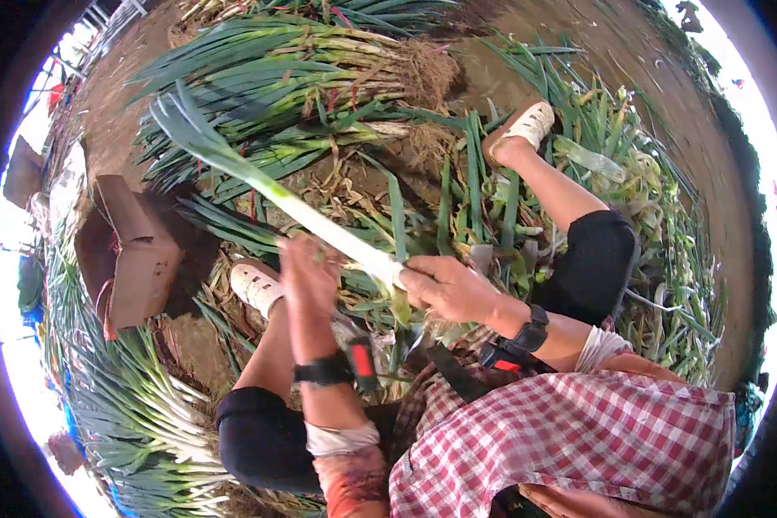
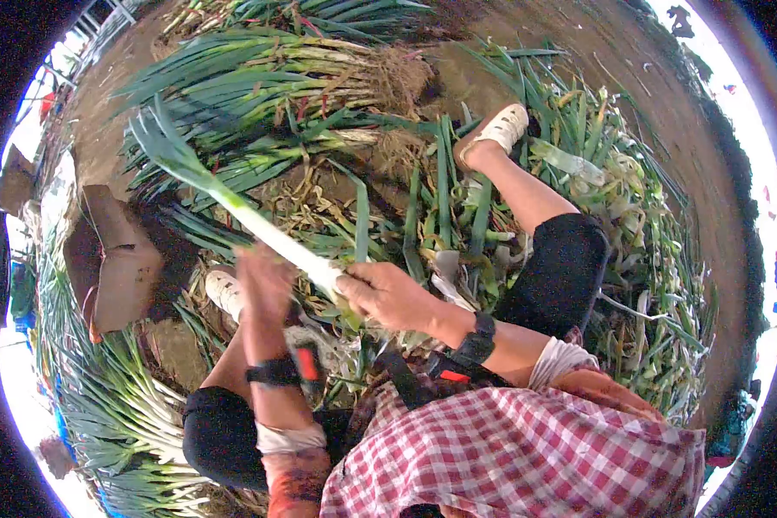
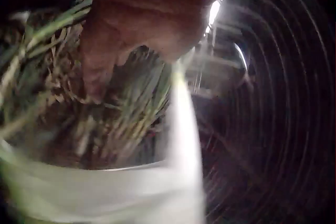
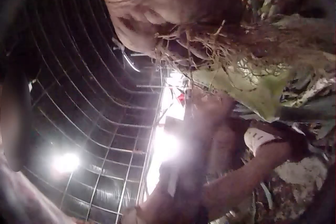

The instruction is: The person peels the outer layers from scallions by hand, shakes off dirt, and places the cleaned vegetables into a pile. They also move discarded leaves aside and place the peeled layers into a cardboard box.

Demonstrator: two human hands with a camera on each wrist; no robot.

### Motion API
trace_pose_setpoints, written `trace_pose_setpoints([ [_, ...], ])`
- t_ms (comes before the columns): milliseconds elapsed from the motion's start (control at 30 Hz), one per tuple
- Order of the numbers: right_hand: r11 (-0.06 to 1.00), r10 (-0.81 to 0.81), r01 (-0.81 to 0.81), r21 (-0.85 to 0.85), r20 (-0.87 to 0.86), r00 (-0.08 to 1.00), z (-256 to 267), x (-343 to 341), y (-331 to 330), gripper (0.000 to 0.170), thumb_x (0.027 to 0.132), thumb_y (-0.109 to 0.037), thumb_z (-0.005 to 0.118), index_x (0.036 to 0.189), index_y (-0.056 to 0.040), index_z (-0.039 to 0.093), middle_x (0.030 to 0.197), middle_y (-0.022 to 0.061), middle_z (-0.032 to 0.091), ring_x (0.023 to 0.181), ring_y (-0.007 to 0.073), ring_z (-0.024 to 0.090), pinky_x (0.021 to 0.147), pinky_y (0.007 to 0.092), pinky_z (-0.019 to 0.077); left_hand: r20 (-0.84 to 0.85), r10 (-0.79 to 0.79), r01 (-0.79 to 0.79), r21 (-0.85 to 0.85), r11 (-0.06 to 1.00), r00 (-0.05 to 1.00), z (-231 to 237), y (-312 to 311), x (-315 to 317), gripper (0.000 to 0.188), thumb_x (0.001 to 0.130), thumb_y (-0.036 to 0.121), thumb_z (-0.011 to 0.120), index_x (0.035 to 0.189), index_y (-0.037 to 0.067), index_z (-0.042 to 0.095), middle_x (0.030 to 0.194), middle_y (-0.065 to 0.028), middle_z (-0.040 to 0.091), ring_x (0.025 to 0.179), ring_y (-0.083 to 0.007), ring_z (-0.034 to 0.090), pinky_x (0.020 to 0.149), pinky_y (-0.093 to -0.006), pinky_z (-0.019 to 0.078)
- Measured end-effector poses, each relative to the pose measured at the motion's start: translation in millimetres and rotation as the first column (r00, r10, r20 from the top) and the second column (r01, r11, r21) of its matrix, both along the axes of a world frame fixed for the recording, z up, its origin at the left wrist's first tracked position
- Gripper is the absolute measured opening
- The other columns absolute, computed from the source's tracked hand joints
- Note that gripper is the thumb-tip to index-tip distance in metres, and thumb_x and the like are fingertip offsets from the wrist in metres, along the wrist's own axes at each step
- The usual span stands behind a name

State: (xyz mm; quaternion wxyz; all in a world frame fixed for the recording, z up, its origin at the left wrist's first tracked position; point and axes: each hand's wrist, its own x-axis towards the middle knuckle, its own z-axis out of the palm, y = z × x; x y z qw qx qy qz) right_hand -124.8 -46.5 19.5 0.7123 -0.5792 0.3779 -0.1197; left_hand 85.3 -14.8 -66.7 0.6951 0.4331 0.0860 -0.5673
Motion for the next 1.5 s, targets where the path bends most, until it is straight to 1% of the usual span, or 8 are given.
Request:
trace_pose_setpoints([
  [200, 0.852, 0.114, -0.221, -0.475, -0.244, 0.963, -11, 13, 13, 0.038, 0.086, -0.035, 0.043, 0.088, 0.0017, 0.050, 0.069, 0.0153, 0.056, 0.066, 0.0379, 0.053, 0.062, 0.0395, 0.0432, 0.149, 0.120, -0.129, 0.054, 0.990, 0.982, 40, -39, 43, 0.029, 0.083, 0.037, 0.051, 0.074, 0.011, 0.043, 0.060, -0.0005, 0.042, 0.046, -0.0121, 0.038, 0.043, -0.0265, 0.0348],
  [267, 0.352, -0.153, 0.177, -0.919, 0.130, 0.980, -20, 25, -9, 0.044, 0.086, -0.039, 0.041, 0.092, 0.0040, 0.050, 0.073, 0.0154, 0.058, 0.073, 0.0343, 0.056, 0.068, 0.0396, 0.0431, 0.116, 0.167, -0.173, 0.051, 0.984, 0.979, 47, -36, 44, 0.029, 0.082, 0.034, 0.055, 0.069, 0.011, 0.041, 0.056, 0.0033, 0.035, 0.044, -0.0079, 0.031, 0.037, -0.0220, 0.0286],
  [467, 0.906, 0.318, -0.336, 0.258, 0.109, 0.942, -14, 70, -6, 0.057, 0.086, -0.049, 0.034, 0.090, 0.0047, 0.054, 0.078, 0.0131, 0.060, 0.077, 0.0237, 0.056, 0.071, 0.0380, 0.0418, 0.061, 0.195, -0.195, -0.011, 0.981, 0.979, 74, -24, 57, 0.028, 0.082, 0.029, 0.054, 0.066, 0.012, 0.039, 0.055, 0.0034, 0.034, 0.042, -0.0069, 0.031, 0.037, -0.0197, 0.0279],
  [567, 0.906, 0.389, -0.386, -0.171, -0.016, 0.921, -7, 50, 0, 0.051, 0.087, -0.044, 0.030, 0.086, 0.0001, 0.056, 0.076, 0.0191, 0.058, 0.068, 0.0310, 0.055, 0.064, 0.0382, 0.0422, 0.286, 0.282, -0.293, -0.007, 0.956, 0.916, 94, -9, 79, 0.018, 0.082, 0.026, 0.054, 0.074, 0.014, 0.042, 0.058, 0.0029, 0.036, 0.043, -0.0075, 0.031, 0.038, -0.0200, 0.0294],
  [933, 0.640, -0.401, -0.158, -0.752, -0.502, 0.766, -40, -142, -114, 0.030, 0.083, -0.029, 0.047, 0.093, -0.0019, 0.054, 0.080, 0.0197, 0.058, 0.074, 0.0324, 0.057, 0.067, 0.0406, 0.0448, 0.711, -0.535, -0.470, 0.317, 0.824, -0.457, 152, 118, 170, 0.026, 0.084, 0.031, 0.044, 0.075, 0.007, 0.044, 0.071, -0.0035, 0.045, 0.058, -0.0129, 0.041, 0.053, -0.0269, 0.0383],
  [1000, 0.613, -0.527, -0.209, -0.762, -0.591, 0.610, -54, -144, -160, 0.032, 0.079, -0.029, 0.052, 0.094, -0.0014, 0.051, 0.087, 0.0221, 0.056, 0.079, 0.0371, 0.056, 0.068, 0.0439, 0.0447, 0.840, 0.032, -0.487, 0.282, 0.826, 0.541, 104, 124, 187, 0.021, 0.083, 0.025, 0.047, 0.078, 0.005, 0.046, 0.071, -0.0040, 0.046, 0.058, -0.0138, 0.042, 0.053, -0.0273, 0.0383],
  [1067, 0.428, -0.590, -0.293, -0.855, -0.510, 0.626, -42, -107, -168, 0.036, 0.077, -0.033, 0.055, 0.091, -0.0005, 0.050, 0.084, 0.0216, 0.057, 0.078, 0.0389, 0.055, 0.067, 0.0450, 0.0443, 0.686, 0.177, -0.466, 0.260, 0.846, 0.705, 68, 120, 158, 0.022, 0.083, 0.025, 0.046, 0.084, 0.004, 0.048, 0.072, -0.0038, 0.048, 0.057, -0.0147, 0.044, 0.055, -0.0277, 0.0396],
  [1500, 0.732, 0.127, -0.477, -0.487, -0.590, 0.797, -236, 47, -2, 0.038, 0.073, -0.027, 0.057, 0.090, 0.0061, 0.047, 0.078, 0.0227, 0.057, 0.073, 0.0380, 0.056, 0.065, 0.0461, 0.0446, 0.743, 0.141, -0.503, 0.289, 0.814, 0.655, -54, 95, 55, 0.022, 0.078, 0.011, 0.051, 0.095, -0.003, 0.047, 0.095, -0.0155, 0.051, 0.079, -0.0250, 0.052, 0.064, -0.0316, 0.0446],
])
